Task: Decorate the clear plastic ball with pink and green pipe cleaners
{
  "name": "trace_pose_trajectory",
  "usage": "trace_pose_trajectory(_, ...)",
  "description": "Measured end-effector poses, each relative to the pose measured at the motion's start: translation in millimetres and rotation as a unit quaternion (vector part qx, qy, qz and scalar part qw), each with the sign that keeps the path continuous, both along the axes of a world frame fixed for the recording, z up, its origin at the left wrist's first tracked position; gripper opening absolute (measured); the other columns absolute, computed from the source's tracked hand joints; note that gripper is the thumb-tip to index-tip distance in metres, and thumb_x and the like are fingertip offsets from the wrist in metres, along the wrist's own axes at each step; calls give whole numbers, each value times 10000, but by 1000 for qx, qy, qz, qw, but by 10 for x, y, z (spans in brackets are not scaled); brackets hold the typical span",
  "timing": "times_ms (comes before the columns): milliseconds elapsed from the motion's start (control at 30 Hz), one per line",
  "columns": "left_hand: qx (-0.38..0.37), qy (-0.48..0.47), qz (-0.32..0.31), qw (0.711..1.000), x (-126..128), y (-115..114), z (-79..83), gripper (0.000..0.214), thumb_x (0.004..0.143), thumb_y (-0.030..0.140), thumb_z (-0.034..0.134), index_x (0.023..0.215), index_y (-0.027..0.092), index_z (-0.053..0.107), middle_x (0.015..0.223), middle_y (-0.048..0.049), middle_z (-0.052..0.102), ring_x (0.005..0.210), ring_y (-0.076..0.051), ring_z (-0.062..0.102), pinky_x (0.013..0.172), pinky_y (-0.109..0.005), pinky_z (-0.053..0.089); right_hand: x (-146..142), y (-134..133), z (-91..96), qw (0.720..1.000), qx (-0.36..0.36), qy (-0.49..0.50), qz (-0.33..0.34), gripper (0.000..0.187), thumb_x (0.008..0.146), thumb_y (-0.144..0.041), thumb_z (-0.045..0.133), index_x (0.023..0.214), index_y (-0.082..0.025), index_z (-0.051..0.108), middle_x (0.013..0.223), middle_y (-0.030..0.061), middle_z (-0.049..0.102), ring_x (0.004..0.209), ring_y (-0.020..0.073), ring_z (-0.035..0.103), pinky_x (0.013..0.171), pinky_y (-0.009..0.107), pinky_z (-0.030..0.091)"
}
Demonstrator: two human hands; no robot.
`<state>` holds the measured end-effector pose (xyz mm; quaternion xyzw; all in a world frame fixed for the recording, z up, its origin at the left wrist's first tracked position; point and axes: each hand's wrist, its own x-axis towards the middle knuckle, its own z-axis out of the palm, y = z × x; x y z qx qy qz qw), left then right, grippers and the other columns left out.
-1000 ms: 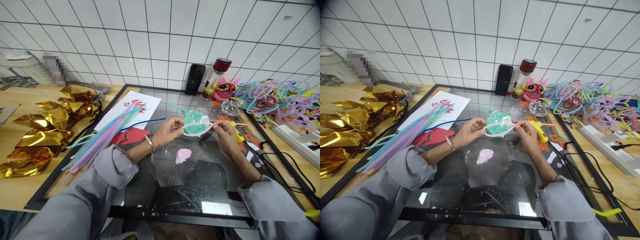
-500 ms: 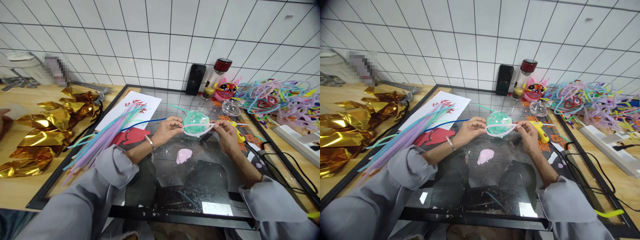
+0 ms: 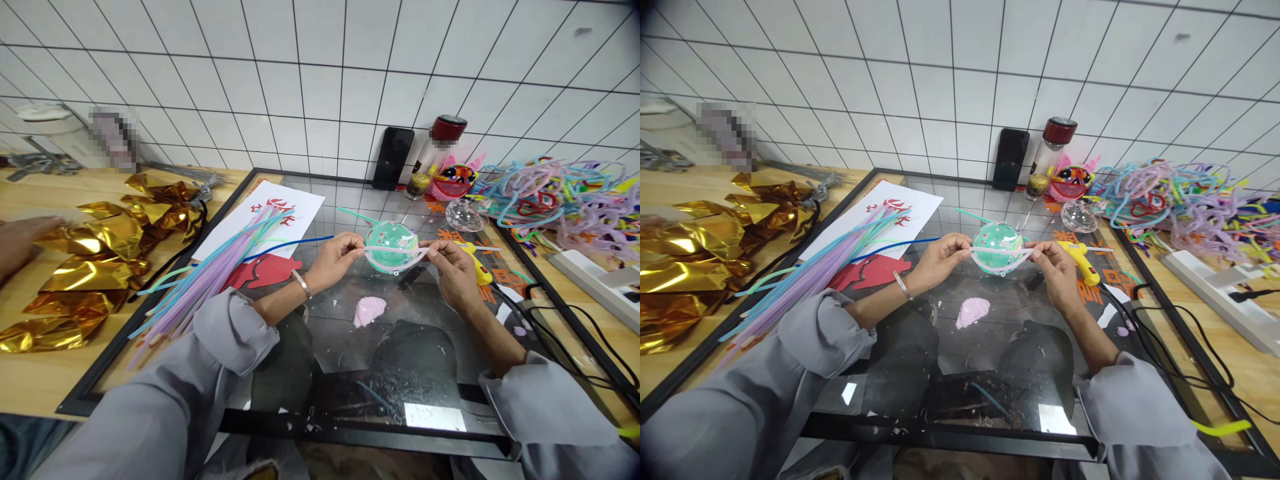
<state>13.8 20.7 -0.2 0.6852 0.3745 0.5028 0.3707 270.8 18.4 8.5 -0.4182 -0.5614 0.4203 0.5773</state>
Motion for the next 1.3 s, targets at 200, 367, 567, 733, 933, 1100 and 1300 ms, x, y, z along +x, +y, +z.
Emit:
trace_pose_trajectory(200,-15,6,-12,1000,-5,-25,30,181,890,316,561,809,155,563,893,-43,583,838,-144,527,793,-270,439,23,-23,29,998,20,-61,-2,225,771,-431,739,773,-237,626,963,26,693,846,183,618,798,324,485)
trace_pose_trajectory(367,-52,-16,-33,998,-3,-41,37,278,898,437,552,854,163,535,879,-36,565,809,-140,504,765,-258,433,17,-49,100,996,47,-73,-13,233,792,-435,714,769,-230,607,1008,36,697,866,190,624,802,325,476)
trace_pose_trajectory(567,-20,-4,-28,999,3,-81,100,259,915,388,523,788,161,524,924,-43,538,889,-150,507,840,-281,426,8,-76,170,997,47,-55,7,195,823,-412,680,769,-245,595,907,32,720,842,206,640,809,349,480)
trace_pose_trajectory(733,-55,-19,-32,998,24,-111,151,256,919,378,509,780,164,515,955,-49,536,822,-134,507,749,-261,468,-7,-87,188,998,44,-45,13,176,832,-390,657,763,-244,585,892,20,714,823,198,646,819,350,483)
trace_pose_trajectory(933,-89,-58,-52,993,50,-104,130,285,880,437,562,818,160,540,971,-40,529,797,-118,527,749,-263,501,-28,-58,158,1000,19,-6,-4,152,789,-346,675,718,-243,590,823,12,703,782,187,636,767,330,487)
trace_pose_trajectory(1100,-91,-55,-51,993,61,-97,106,259,878,401,587,798,158,543,852,-19,550,775,-120,526,763,-264,457,-21,-28,148,1000,1,-7,-13,128,743,-315,701,685,-237,618,818,6,696,730,154,598,724,299,481)
trace_pose_trajectory(1300,-108,-65,-48,991,63,-68,84,281,831,419,633,774,158,546,747,10,530,709,-106,481,690,-238,409,-44,-26,145,999,-30,-14,1,147,690,-325,741,653,-227,639,662,-12,622,658,144,561,682,291,472)
